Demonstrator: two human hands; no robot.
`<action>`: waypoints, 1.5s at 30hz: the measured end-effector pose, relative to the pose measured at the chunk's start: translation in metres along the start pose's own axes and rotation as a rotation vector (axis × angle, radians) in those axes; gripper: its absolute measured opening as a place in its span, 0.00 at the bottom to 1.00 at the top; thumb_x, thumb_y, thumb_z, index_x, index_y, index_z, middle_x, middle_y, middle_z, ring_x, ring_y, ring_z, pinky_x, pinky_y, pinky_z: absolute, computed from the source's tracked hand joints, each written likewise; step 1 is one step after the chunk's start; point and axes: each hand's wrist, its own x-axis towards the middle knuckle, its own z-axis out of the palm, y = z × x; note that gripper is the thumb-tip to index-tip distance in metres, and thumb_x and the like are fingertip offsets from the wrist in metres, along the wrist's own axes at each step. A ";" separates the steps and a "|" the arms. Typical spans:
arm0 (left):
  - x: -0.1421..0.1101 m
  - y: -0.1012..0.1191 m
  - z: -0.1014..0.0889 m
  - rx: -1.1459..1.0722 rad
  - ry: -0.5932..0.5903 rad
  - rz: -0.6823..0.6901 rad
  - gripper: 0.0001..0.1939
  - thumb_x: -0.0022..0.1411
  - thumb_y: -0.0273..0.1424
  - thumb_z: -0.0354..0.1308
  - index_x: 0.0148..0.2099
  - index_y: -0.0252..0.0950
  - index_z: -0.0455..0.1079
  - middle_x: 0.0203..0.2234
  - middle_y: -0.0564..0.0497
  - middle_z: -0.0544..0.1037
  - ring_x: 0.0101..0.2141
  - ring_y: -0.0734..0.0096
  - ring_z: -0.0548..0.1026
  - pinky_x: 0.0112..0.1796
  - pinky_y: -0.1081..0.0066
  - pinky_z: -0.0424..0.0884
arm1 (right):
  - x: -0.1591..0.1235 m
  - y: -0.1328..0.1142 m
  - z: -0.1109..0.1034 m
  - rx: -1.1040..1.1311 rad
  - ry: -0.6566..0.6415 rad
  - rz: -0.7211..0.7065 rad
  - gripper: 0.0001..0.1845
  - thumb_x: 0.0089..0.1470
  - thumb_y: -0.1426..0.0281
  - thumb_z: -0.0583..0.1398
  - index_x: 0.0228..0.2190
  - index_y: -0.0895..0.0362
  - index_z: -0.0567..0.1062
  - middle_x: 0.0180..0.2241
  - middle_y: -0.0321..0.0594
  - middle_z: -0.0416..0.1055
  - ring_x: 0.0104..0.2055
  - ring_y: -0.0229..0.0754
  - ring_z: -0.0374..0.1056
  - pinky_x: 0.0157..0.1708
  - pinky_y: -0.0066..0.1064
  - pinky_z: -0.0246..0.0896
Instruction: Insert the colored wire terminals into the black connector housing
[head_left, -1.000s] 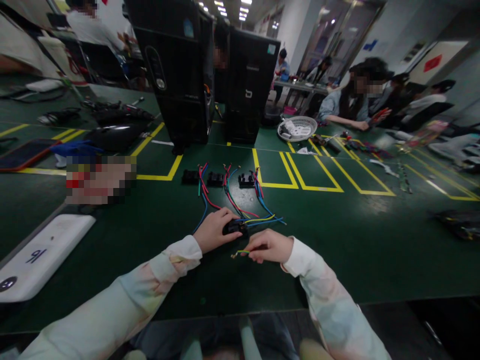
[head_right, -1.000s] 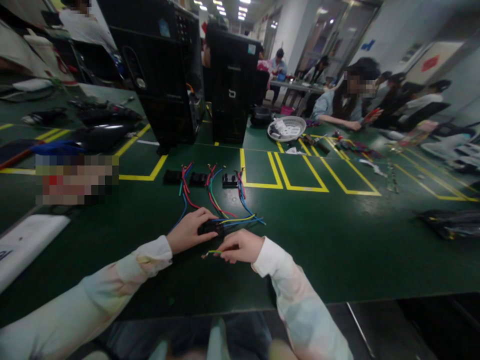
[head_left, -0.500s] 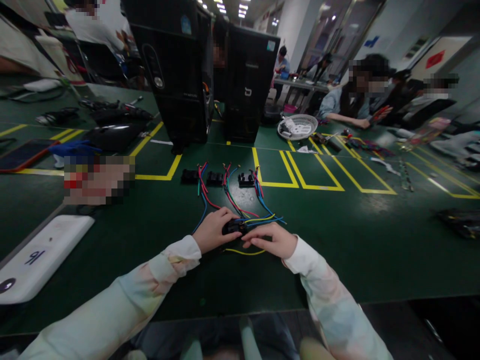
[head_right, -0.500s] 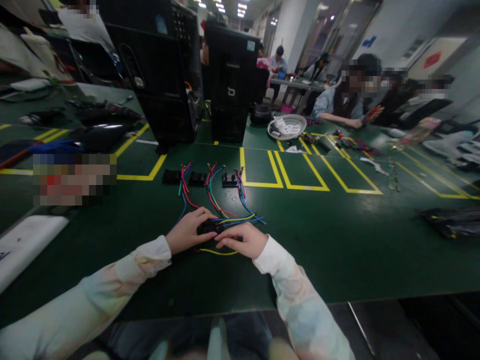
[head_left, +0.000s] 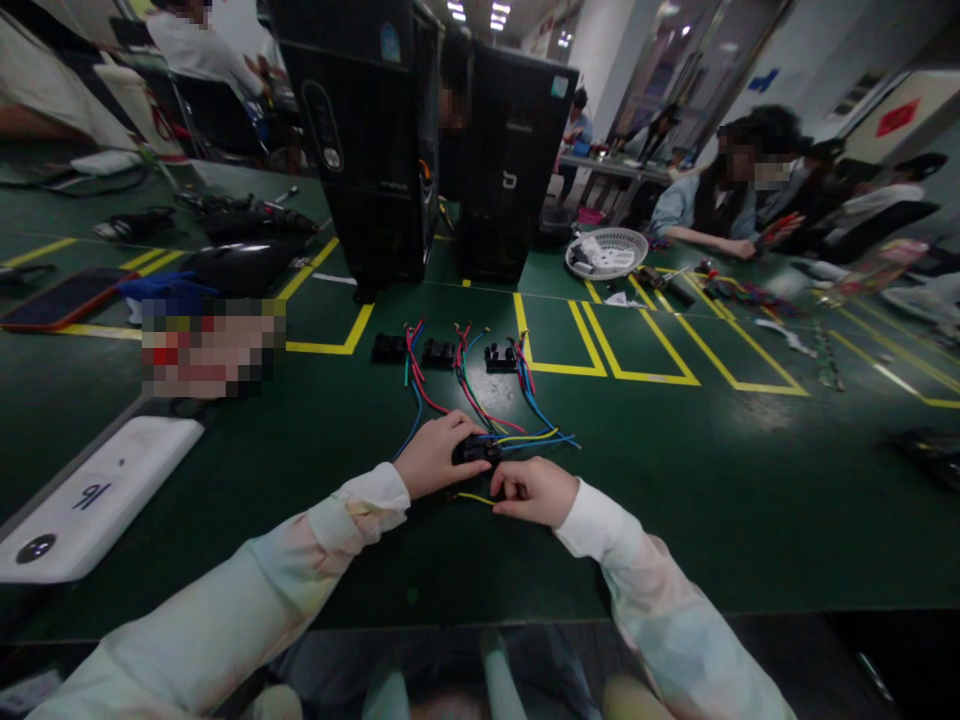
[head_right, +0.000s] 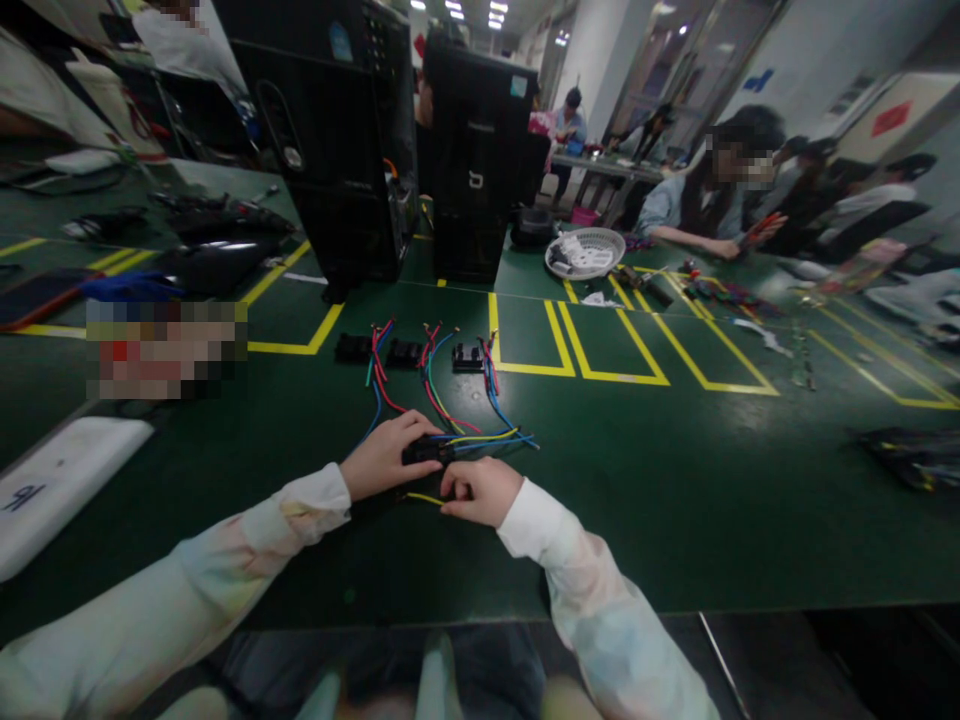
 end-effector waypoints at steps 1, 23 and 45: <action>0.000 0.000 0.000 0.001 -0.002 -0.002 0.19 0.52 0.42 0.56 0.45 0.39 0.65 0.38 0.49 0.67 0.37 0.67 0.68 0.39 0.67 0.65 | 0.000 0.000 0.000 -0.021 -0.001 0.002 0.07 0.41 0.71 0.62 0.28 0.57 0.72 0.16 0.26 0.63 0.17 0.28 0.58 0.19 0.19 0.47; 0.002 -0.002 0.001 -0.059 -0.005 0.012 0.22 0.51 0.42 0.57 0.47 0.39 0.64 0.39 0.49 0.68 0.39 0.65 0.67 0.40 0.66 0.65 | 0.000 0.007 -0.019 -0.377 0.551 -0.102 0.06 0.53 0.70 0.52 0.30 0.58 0.68 0.31 0.41 0.65 0.35 0.41 0.58 0.36 0.33 0.53; 0.004 -0.001 0.004 0.062 0.019 0.036 0.21 0.51 0.44 0.57 0.45 0.40 0.65 0.37 0.51 0.69 0.41 0.64 0.64 0.42 0.64 0.60 | 0.001 0.001 -0.008 -0.690 0.396 -0.075 0.10 0.56 0.70 0.49 0.29 0.58 0.68 0.26 0.39 0.67 0.28 0.37 0.61 0.29 0.28 0.49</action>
